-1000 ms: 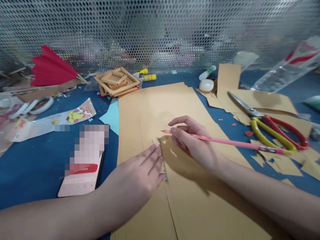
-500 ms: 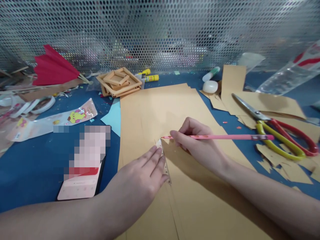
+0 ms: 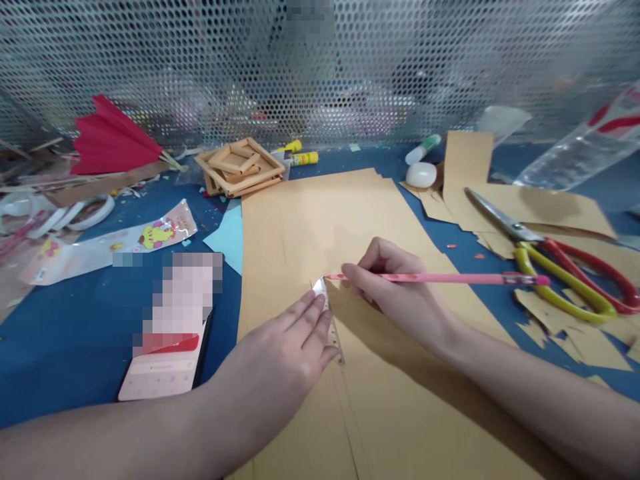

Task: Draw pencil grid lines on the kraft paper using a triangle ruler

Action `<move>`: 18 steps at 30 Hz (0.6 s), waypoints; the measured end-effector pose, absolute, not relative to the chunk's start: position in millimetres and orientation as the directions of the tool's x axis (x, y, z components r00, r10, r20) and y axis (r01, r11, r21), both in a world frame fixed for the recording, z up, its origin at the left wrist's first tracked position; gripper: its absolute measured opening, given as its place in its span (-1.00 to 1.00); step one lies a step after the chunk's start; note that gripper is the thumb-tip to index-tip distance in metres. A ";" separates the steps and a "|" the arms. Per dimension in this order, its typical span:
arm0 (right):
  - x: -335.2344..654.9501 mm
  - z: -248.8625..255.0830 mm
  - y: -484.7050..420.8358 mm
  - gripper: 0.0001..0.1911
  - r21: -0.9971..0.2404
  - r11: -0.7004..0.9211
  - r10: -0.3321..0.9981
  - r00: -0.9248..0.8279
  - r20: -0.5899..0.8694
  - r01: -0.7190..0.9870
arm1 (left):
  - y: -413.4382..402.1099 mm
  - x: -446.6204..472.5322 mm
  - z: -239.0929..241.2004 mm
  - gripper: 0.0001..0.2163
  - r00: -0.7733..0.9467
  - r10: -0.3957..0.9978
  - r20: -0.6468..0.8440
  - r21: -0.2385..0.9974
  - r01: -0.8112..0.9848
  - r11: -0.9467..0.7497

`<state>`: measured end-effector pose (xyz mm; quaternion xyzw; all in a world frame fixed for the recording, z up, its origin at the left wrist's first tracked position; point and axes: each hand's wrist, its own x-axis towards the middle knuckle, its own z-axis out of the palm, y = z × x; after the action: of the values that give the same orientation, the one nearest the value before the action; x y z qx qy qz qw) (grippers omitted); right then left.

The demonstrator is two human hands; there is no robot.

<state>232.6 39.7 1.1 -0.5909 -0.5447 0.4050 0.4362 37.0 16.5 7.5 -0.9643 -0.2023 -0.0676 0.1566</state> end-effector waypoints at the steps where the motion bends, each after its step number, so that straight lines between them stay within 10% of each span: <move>1: 232.6 0.9 39.8 -0.72 -0.955 -0.025 0.997 0.078 -0.002 0.295 | 16.8 37.1 7.5 -0.67 0.909 0.369 0.194 -0.276 0.412 -0.869; 18: 232.2 1.2 39.5 -0.72 -0.951 -0.010 0.998 0.061 0.009 0.308 | 15.9 37.9 7.5 -0.70 0.911 0.369 0.186 -0.239 0.406 -0.882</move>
<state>232.2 39.5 1.2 -0.5871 -0.5561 0.4006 0.4308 37.9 15.9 7.5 -0.9677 -0.2002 -0.0679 0.1375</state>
